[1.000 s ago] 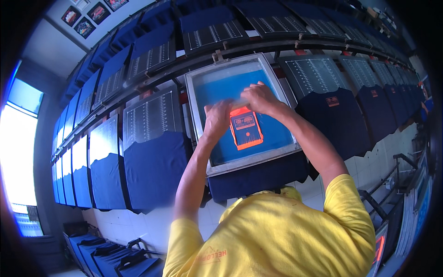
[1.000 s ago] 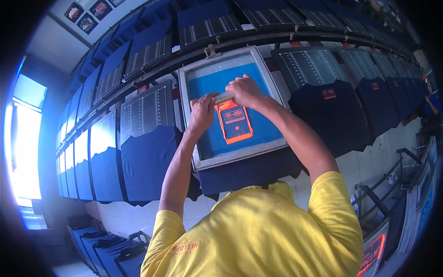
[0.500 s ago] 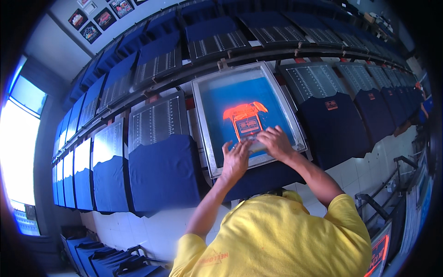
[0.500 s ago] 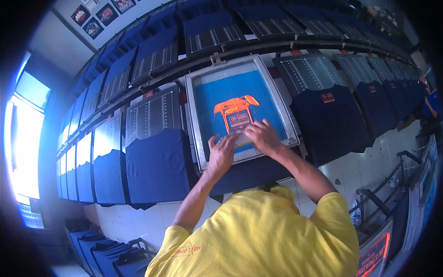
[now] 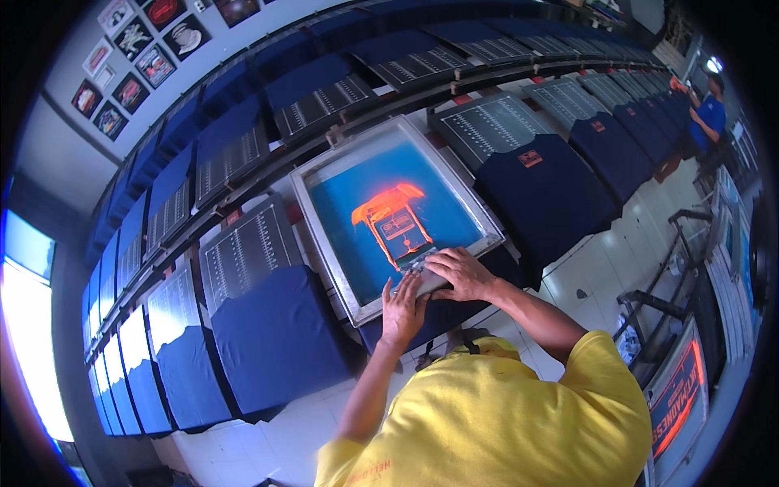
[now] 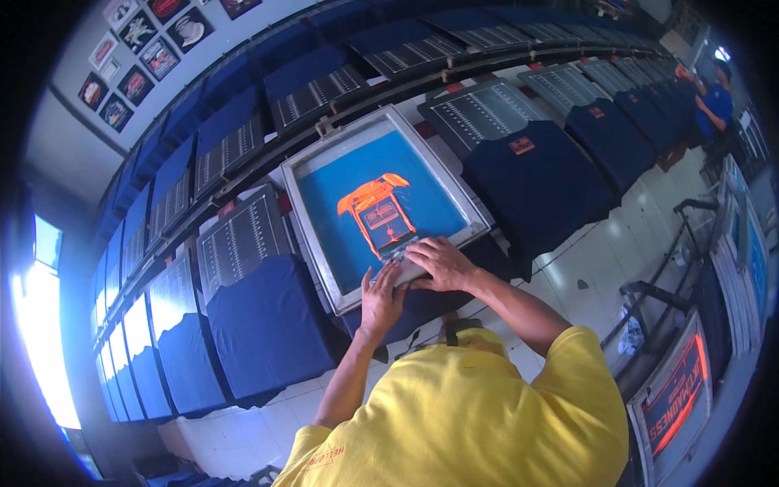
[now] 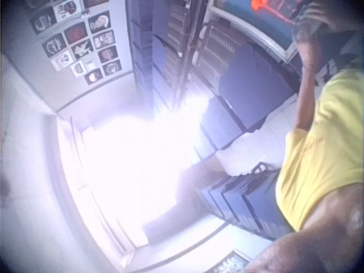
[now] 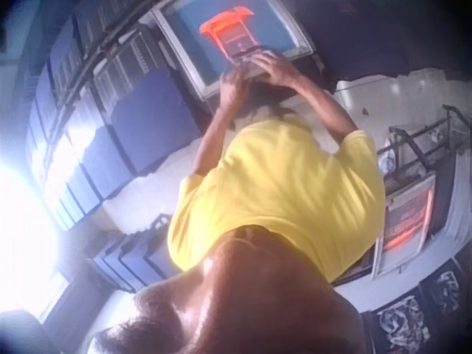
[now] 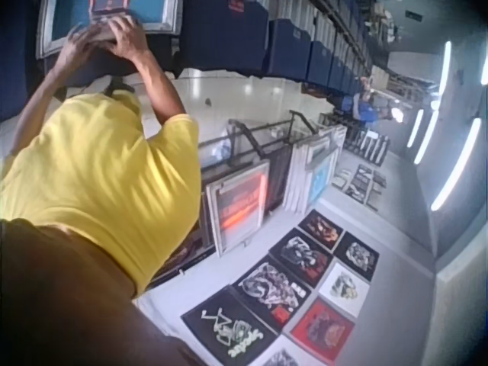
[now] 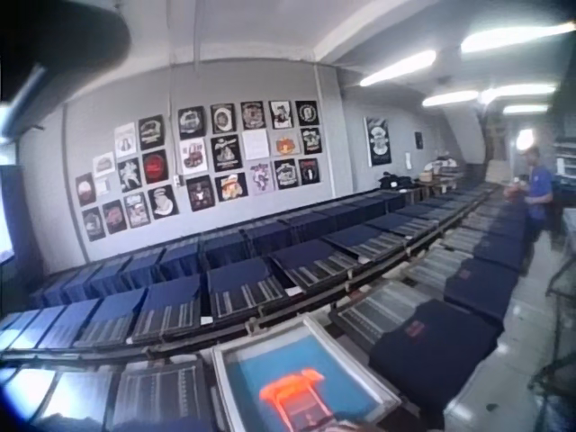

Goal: The person performs screen printing by manually pulling a squeegee across a screen frame and moving the frame sequentially along a row of blue shirts on a press.

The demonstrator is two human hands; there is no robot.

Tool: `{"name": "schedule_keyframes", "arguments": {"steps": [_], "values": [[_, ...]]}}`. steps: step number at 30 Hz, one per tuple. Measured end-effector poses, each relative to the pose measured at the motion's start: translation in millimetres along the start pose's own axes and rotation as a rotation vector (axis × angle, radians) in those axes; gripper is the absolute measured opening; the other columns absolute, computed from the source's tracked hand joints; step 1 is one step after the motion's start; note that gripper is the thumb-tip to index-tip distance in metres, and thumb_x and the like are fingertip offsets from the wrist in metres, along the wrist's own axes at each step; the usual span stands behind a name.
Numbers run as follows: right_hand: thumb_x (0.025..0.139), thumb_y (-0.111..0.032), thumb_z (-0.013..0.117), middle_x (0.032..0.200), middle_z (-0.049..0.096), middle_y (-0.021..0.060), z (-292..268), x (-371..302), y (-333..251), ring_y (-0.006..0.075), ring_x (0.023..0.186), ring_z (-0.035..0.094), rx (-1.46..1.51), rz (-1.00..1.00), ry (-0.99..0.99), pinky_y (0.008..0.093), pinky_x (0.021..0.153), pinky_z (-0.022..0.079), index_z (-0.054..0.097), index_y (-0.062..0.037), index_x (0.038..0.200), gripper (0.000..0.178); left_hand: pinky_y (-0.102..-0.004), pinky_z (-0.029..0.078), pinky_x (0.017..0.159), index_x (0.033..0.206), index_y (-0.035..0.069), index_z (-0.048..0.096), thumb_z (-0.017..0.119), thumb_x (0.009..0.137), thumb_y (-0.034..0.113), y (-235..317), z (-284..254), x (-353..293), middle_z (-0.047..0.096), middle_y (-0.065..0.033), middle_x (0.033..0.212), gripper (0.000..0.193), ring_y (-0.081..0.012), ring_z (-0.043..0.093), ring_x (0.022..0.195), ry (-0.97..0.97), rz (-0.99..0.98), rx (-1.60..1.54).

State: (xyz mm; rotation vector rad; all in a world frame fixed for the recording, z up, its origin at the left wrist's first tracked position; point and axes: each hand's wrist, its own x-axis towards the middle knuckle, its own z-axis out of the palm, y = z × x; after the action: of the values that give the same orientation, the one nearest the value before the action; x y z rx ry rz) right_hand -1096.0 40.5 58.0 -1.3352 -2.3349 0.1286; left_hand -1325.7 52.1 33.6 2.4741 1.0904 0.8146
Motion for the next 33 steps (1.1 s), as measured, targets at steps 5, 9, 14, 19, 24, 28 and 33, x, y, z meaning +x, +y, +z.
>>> {"name": "schedule_keyframes", "arguments": {"steps": [5, 9, 14, 19, 24, 28, 33], "values": [[0.092, -0.033, 0.069, 0.131, 0.059, 0.0156, -15.1, -4.5, 19.6, 0.0353, 0.118, 0.058, 0.083, 0.177, 0.216, 0.0457, 0.099, 0.046, 0.062, -0.0002, 0.123, 0.046, -0.0518, 0.032, 0.115, 0.132, 0.002, 0.055, 0.068, 0.089, 0.013, -32.8, -22.5, -0.3, 0.059, -0.0168, 0.135, 0.046, -0.0345, 0.050, 0.135, 0.172, -0.150, -0.041], [0.091, -0.024, 0.070, 0.121, 0.061, 0.0189, -18.8, -14.4, 75.3, 0.0395, 0.108, 0.060, -0.110, 0.419, 0.397, 0.0479, 0.090, 0.050, 0.058, 0.0002, 0.124, 0.042, -0.0495, 0.032, 0.116, 0.136, -0.004, 0.049, 0.067, 0.089, 0.012, -69.3, -44.0, -8.3, 0.053, -0.0251, 0.138, 0.052, -0.0421, 0.045, 0.137, 0.368, -0.342, 0.070], [0.090, -0.037, 0.069, 0.111, 0.063, 0.0237, 8.6, -25.1, 143.2, 0.0425, 0.105, 0.060, 0.006, 0.851, 0.224, 0.0500, 0.091, 0.048, 0.059, 0.0033, 0.123, 0.053, -0.0474, 0.037, 0.113, 0.148, -0.006, 0.033, 0.067, 0.091, 0.021, -109.8, -35.5, -33.8, 0.048, -0.0310, 0.143, 0.071, -0.0462, 0.045, 0.135, 0.286, -0.677, -0.068], [0.084, -0.030, 0.075, 0.100, 0.063, 0.0238, 22.7, -17.3, 151.0, 0.0436, 0.097, 0.062, 0.063, 0.748, 0.362, 0.0502, 0.085, 0.049, 0.062, 0.0051, 0.106, 0.043, -0.0453, 0.052, 0.091, 0.144, -0.006, 0.043, 0.072, 0.086, 0.025, -96.2, -43.9, -15.9, 0.067, -0.0303, 0.115, 0.073, -0.0432, 0.067, 0.107, 0.181, -0.828, -0.168], [0.083, -0.030, 0.076, 0.100, 0.063, 0.0241, 18.7, -11.1, 148.2, 0.0433, 0.097, 0.062, 0.082, 0.817, 0.311, 0.0499, 0.085, 0.049, 0.064, 0.0055, 0.106, 0.045, -0.0433, 0.054, 0.087, 0.140, -0.008, 0.048, 0.072, 0.085, 0.024, -99.1, -44.4, -10.9, 0.070, -0.0285, 0.107, 0.067, -0.0406, 0.070, 0.101, 0.200, -0.807, -0.133], [0.082, -0.031, 0.076, 0.100, 0.063, 0.0241, 17.8, -4.4, 153.5, 0.0431, 0.097, 0.062, 0.090, 0.847, 0.285, 0.0496, 0.085, 0.049, 0.065, 0.0055, 0.107, 0.046, -0.0420, 0.054, 0.087, 0.138, -0.008, 0.049, 0.073, 0.083, 0.021, -102.3, -43.0, -0.2, 0.071, -0.0280, 0.109, 0.067, -0.0396, 0.070, 0.100, 0.220, -0.828, -0.205], [0.082, -0.031, 0.077, 0.102, 0.063, 0.0240, 19.8, 0.5, 151.4, 0.0418, 0.097, 0.063, 0.163, 0.851, 0.334, 0.0488, 0.083, 0.050, 0.065, 0.0054, 0.107, 0.046, -0.0401, 0.054, 0.089, 0.139, -0.008, 0.050, 0.074, 0.081, 0.018, -97.4, -42.4, 4.4, 0.070, -0.0274, 0.111, 0.068, -0.0376, 0.071, 0.102, 0.288, -0.863, -0.172]]}}
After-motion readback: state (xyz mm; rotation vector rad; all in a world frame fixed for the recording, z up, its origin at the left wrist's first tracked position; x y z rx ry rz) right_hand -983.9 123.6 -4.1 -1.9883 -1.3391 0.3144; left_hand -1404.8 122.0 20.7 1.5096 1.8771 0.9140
